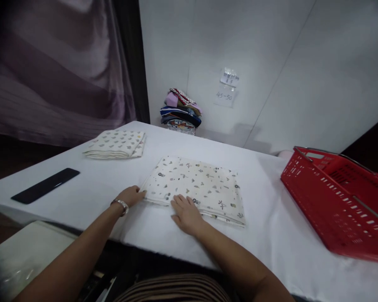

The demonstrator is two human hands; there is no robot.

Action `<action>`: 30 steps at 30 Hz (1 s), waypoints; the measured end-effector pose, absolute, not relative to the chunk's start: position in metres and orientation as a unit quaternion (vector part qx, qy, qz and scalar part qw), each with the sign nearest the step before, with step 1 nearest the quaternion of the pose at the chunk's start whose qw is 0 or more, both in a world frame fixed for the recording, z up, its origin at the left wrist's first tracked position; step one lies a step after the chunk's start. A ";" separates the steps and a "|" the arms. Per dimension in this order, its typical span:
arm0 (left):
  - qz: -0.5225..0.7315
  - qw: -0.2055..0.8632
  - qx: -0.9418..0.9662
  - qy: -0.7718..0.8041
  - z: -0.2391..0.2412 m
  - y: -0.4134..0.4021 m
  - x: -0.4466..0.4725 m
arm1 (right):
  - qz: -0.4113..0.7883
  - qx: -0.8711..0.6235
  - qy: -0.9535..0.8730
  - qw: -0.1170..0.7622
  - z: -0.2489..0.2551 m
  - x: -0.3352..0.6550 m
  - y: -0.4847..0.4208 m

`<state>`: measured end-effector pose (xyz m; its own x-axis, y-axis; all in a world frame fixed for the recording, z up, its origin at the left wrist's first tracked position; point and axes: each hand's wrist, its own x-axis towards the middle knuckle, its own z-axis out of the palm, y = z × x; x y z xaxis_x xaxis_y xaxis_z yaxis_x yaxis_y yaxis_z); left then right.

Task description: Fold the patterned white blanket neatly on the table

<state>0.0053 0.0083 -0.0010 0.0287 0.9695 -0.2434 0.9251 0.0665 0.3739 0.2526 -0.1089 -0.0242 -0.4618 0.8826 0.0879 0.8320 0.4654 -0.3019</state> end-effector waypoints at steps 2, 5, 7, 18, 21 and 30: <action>0.032 0.225 0.684 0.694 0.000 0.011 0.008 | 0.133 -0.509 -0.841 0.125 -0.021 0.256 -0.114; 0.026 0.217 0.686 0.694 0.003 0.010 0.012 | 0.156 -0.527 -0.823 0.147 -0.012 0.269 -0.121; 0.034 0.209 0.687 0.695 0.005 0.007 0.016 | 0.150 -0.556 -0.802 0.159 -0.006 0.286 -0.126; 0.081 0.262 0.639 0.718 0.015 0.012 0.015 | 0.057 -0.750 -0.644 0.140 -0.017 0.418 -0.142; 0.106 0.279 0.627 0.719 0.015 0.016 0.014 | 0.054 -0.759 -0.630 0.156 -0.031 0.429 -0.146; 0.139 0.463 0.553 0.679 0.011 0.024 0.011 | 0.045 -0.760 -0.629 0.159 -0.040 0.428 -0.147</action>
